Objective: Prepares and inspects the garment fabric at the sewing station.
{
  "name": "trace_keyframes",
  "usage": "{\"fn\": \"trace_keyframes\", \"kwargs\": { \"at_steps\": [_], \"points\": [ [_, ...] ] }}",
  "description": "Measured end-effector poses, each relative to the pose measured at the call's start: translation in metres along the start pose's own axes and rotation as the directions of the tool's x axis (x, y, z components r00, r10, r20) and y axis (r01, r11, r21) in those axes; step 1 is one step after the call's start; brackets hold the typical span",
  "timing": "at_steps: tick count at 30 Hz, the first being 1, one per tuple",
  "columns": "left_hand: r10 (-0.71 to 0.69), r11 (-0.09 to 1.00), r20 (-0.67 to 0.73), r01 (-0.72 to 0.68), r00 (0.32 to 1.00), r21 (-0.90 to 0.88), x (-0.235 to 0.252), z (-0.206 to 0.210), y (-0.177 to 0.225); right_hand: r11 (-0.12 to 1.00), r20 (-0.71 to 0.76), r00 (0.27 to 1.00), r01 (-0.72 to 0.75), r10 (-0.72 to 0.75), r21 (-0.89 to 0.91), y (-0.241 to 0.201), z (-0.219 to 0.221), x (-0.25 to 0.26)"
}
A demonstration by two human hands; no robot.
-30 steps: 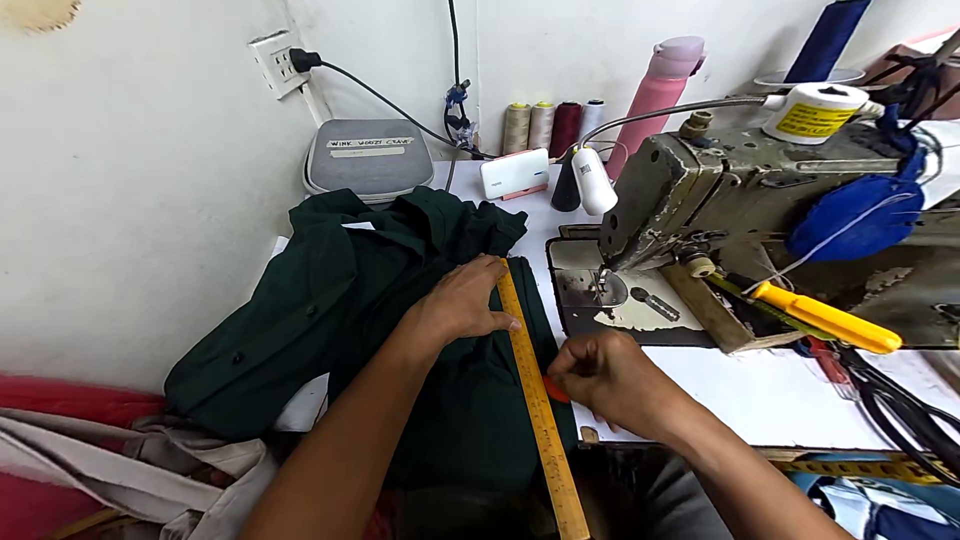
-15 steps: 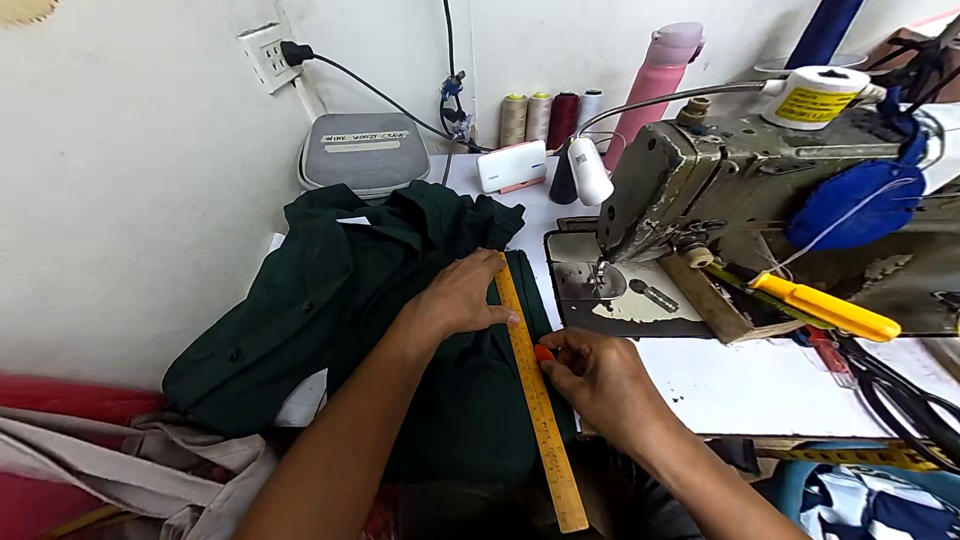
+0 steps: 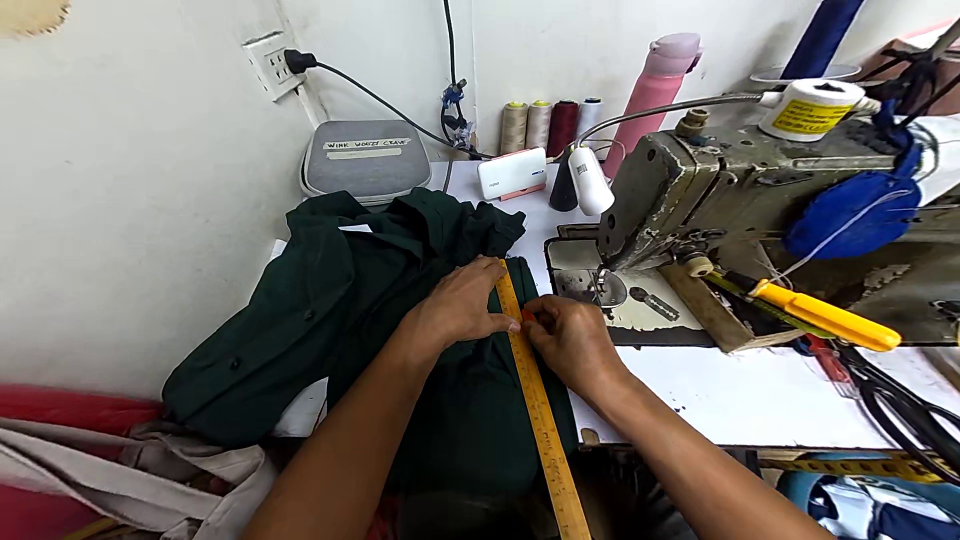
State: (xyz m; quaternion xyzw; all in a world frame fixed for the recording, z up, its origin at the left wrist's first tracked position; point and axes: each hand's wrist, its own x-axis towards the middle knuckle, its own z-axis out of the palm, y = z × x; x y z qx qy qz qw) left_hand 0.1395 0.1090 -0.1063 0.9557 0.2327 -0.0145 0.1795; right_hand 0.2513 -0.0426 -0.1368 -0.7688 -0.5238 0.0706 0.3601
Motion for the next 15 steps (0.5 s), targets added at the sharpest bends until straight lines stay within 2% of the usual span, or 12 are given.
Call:
{"fn": "trace_keyframes", "kwargs": {
  "at_steps": [11, 15],
  "points": [
    [-0.010, 1.000, -0.008, 0.010, 1.000, -0.004, 0.000, 0.002, 0.001, 0.998, 0.040, 0.998, -0.057, 0.058, -0.026, -0.003, 0.014, 0.085],
    [0.004, 1.000, -0.002, -0.004, 1.000, -0.002, 0.000, 0.000, 0.000, 0.997, 0.073, 0.995, -0.073, 0.074, -0.015, -0.003, 0.013, 0.093]
  ]
}}
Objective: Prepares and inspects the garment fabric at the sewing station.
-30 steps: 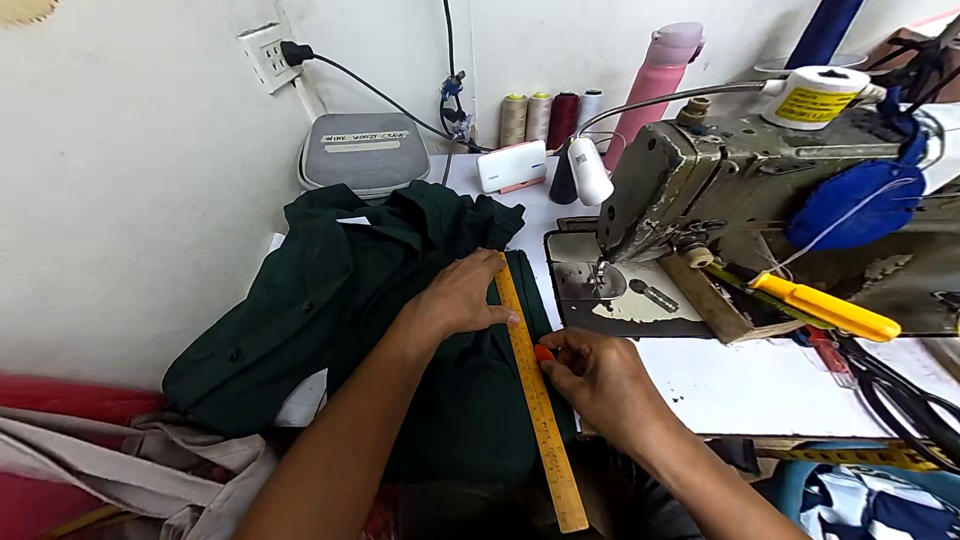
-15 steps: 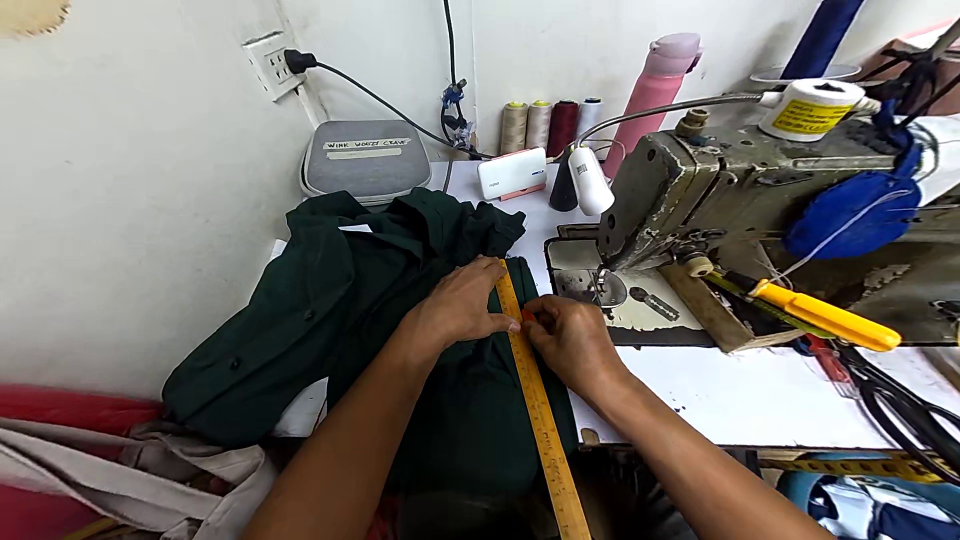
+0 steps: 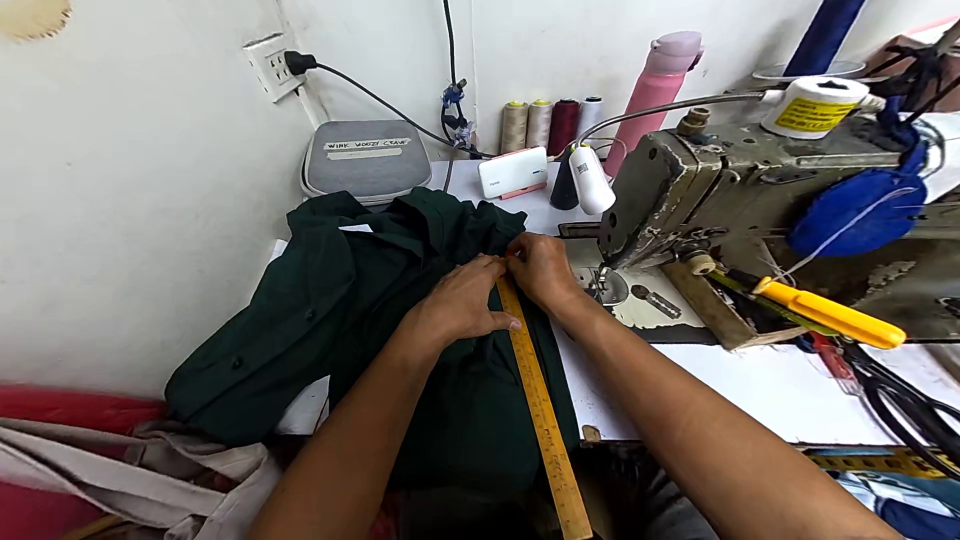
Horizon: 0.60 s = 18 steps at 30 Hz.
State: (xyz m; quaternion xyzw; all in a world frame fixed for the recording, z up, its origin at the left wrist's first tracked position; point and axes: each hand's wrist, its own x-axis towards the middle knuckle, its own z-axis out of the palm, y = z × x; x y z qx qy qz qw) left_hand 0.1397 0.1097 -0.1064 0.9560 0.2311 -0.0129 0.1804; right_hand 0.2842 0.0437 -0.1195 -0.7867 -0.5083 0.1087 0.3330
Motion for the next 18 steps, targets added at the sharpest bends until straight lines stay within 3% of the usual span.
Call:
{"fn": "trace_keyframes", "kwargs": {
  "at_steps": [5, 13, 18],
  "points": [
    [0.007, 1.000, 0.021, -0.007, 1.000, -0.010, 0.004, 0.000, -0.003, 1.000, 0.064, 0.998, -0.002, 0.002, -0.006, 0.001, -0.013, -0.025],
    [0.011, 1.000, 0.030, -0.012, 0.999, 0.007, 0.006, 0.000, -0.002, 0.999, 0.129, 0.992, -0.013, 0.007, 0.047, 0.008, -0.030, -0.112],
    [0.001, 1.000, 0.036, -0.001, 0.999, 0.007, 0.006, -0.001, -0.001, 0.972, 0.324, 0.943, -0.146, 0.080, 0.187, 0.018, -0.045, -0.157]
  ]
}}
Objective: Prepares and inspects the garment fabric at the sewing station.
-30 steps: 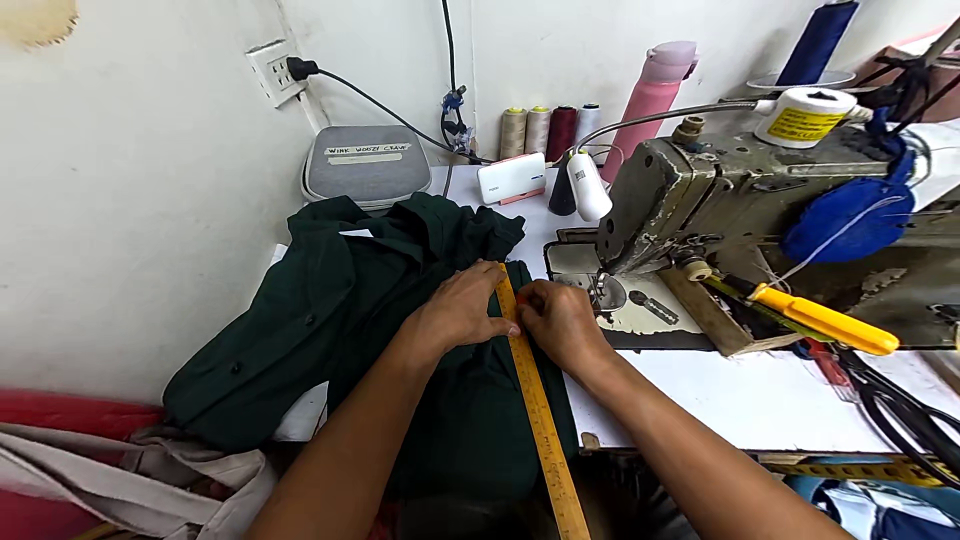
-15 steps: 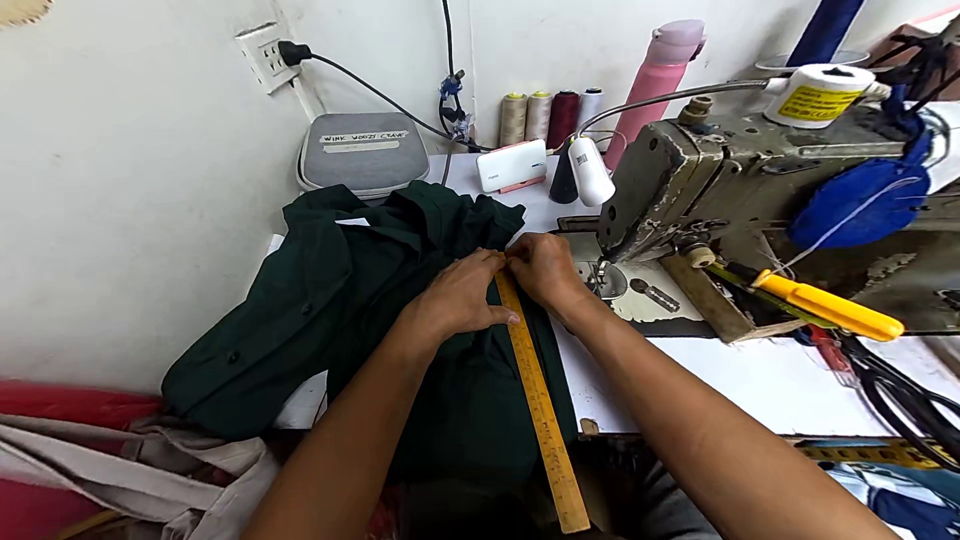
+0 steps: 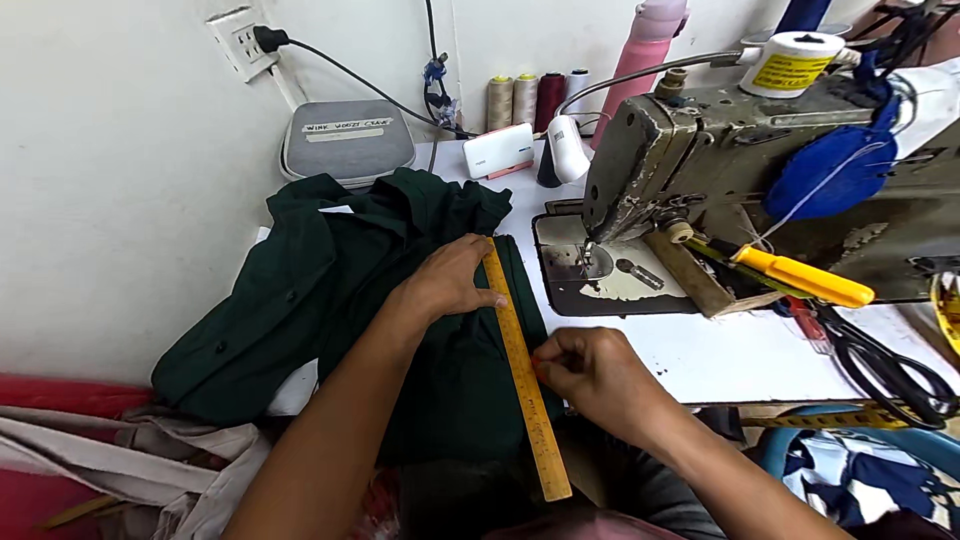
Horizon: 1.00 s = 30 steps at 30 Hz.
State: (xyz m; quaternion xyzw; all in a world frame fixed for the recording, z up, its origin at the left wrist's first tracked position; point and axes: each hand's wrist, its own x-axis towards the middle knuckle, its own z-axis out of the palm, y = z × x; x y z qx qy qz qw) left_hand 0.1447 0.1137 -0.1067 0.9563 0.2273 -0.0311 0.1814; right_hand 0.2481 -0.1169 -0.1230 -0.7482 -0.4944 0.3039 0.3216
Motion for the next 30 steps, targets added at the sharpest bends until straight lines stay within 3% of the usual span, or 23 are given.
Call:
{"fn": "trace_keyframes", "kwargs": {
  "at_steps": [3, 5, 7, 10, 20, 27, 30],
  "points": [
    [0.019, 1.000, -0.007, -0.019, 1.000, -0.008, 0.000, -0.001, -0.002, 0.954, 0.219, 0.975, -0.088, 0.024, 0.288, 0.017, -0.008, -0.032],
    [0.038, 0.999, -0.012, -0.038, 0.999, -0.026, 0.000, -0.002, -0.005, 0.835, 0.294, 0.954, -0.116, -0.056, 0.537, 0.038, -0.007, -0.053],
    [0.054, 0.998, -0.018, -0.055, 0.998, -0.042, 0.000, -0.004, -0.008, 0.715, 0.353, 0.930, -0.180, -0.100, 0.676, 0.057, -0.003, -0.072],
    [0.072, 0.996, -0.025, -0.074, 0.997, -0.057, -0.001, -0.007, -0.009, 0.596, 0.414, 0.906, -0.289, -0.082, 0.749, 0.073, 0.007, -0.092],
    [0.066, 0.997, -0.022, -0.067, 0.998, -0.047, 0.001, -0.005, -0.008, 0.420, 0.391, 0.901, -0.286, -0.187, 0.861, 0.038, 0.044, -0.072],
    [0.061, 0.994, -0.048, -0.065, 0.997, -0.092, 0.002, -0.006, -0.016, 0.621, 0.081, 0.986, 0.030, -0.149, 0.783, 0.032, 0.042, -0.082],
    [0.096, 0.980, -0.116, -0.114, 0.989, -0.163, 0.010, -0.003, -0.029, 0.683, -0.021, 0.995, 0.083, -0.097, 0.725, 0.043, 0.022, -0.086]
  ]
}}
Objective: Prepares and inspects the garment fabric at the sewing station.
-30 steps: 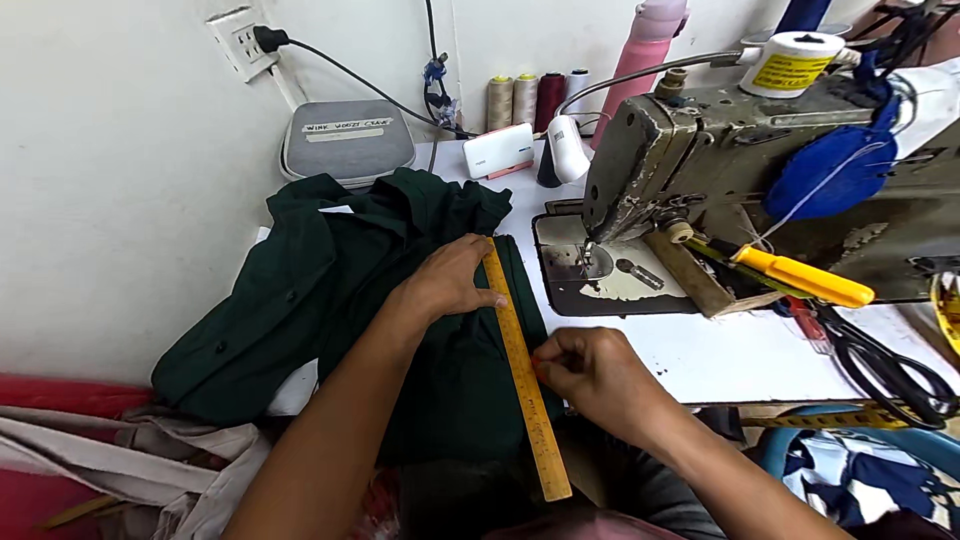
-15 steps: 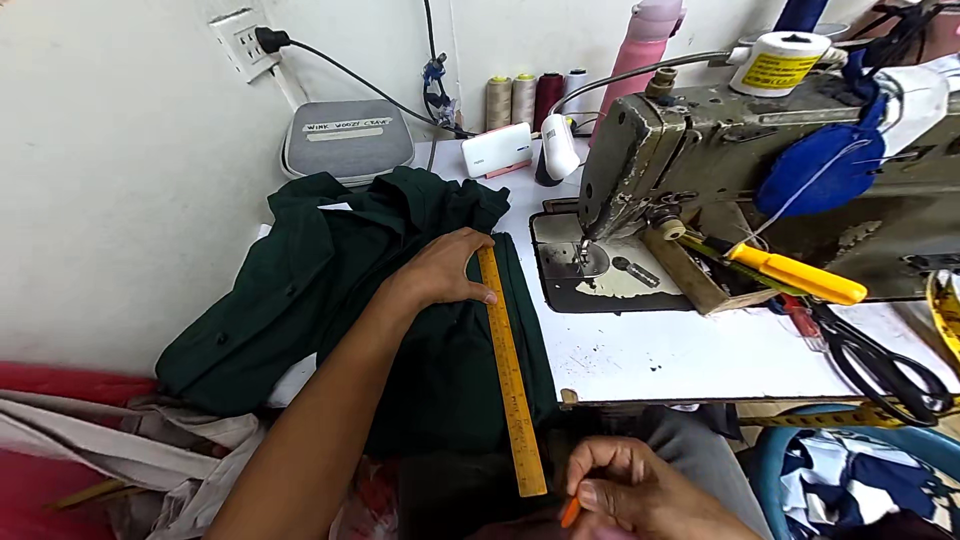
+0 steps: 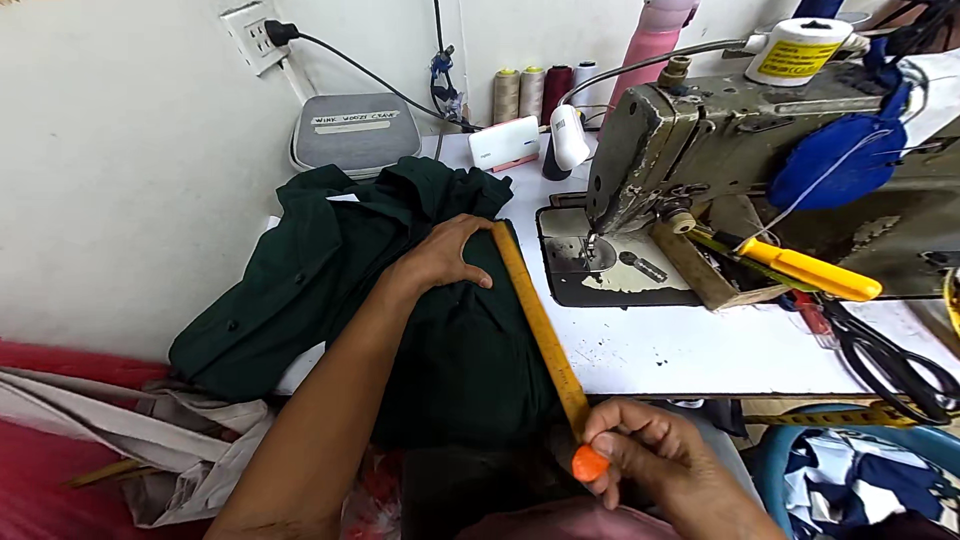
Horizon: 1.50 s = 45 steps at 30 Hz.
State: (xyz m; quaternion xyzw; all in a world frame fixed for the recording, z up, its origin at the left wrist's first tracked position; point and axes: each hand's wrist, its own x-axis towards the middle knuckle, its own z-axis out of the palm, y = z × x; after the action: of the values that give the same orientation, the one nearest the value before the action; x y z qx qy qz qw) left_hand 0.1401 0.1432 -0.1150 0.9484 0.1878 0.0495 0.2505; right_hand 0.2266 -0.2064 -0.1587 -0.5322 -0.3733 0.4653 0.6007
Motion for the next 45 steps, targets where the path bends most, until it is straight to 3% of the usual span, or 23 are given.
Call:
{"fn": "trace_keyframes", "kwargs": {
  "at_steps": [5, 10, 14, 16, 20, 24, 31, 38, 42, 45],
  "points": [
    [0.023, 0.999, -0.029, -0.024, 0.999, -0.034, 0.008, -0.002, -0.007, 0.972, -0.146, 0.989, -0.038, 0.004, -0.233, -0.010, -0.046, 0.011],
    [0.046, 0.974, -0.016, -0.041, 0.999, 0.222, -0.012, -0.008, 0.026, 0.890, -0.151, 0.987, -0.114, 0.052, -0.441, -0.035, -0.072, 0.035],
    [0.236, 0.960, -0.068, -0.222, 0.969, 0.172, -0.053, 0.013, 0.061, 0.812, -0.147, 0.987, -0.136, 0.063, -0.568, -0.049, -0.073, 0.052],
    [0.289, 0.953, -0.063, -0.282, 0.955, 0.111, -0.064, 0.038, 0.062, 0.725, -0.164, 0.986, -0.133, 0.029, -0.675, -0.053, -0.070, 0.058],
    [0.201, 0.974, -0.045, -0.194, 0.979, 0.116, -0.065, 0.056, 0.052, 0.477, -0.171, 0.985, -0.143, -0.016, -0.867, -0.062, -0.067, 0.066],
    [0.121, 0.983, -0.015, -0.118, 0.992, 0.137, -0.061, 0.049, 0.053, 0.376, -0.155, 0.986, -0.125, -0.052, -0.918, -0.062, -0.072, 0.071],
    [0.129, 0.965, -0.128, -0.095, 0.983, 0.243, -0.057, 0.054, 0.050, 0.355, -0.150, 0.980, -0.095, -0.129, -0.930, -0.055, -0.081, 0.072],
    [-0.030, 0.975, 0.099, 0.007, 0.995, 0.224, -0.042, 0.032, 0.063, 0.132, -0.006, 0.968, 0.028, -0.253, -0.991, -0.054, -0.080, 0.073],
    [-0.084, 0.978, 0.116, 0.060, 0.990, 0.199, -0.029, 0.024, 0.059, -0.023, 0.077, 0.924, 0.074, -0.376, -0.997, -0.053, -0.078, 0.073],
    [-0.106, 0.974, 0.112, 0.080, 0.988, 0.210, -0.016, 0.022, 0.045, -0.005, 0.070, 0.890, 0.076, -0.450, -0.997, -0.055, -0.079, 0.071]
  ]
}}
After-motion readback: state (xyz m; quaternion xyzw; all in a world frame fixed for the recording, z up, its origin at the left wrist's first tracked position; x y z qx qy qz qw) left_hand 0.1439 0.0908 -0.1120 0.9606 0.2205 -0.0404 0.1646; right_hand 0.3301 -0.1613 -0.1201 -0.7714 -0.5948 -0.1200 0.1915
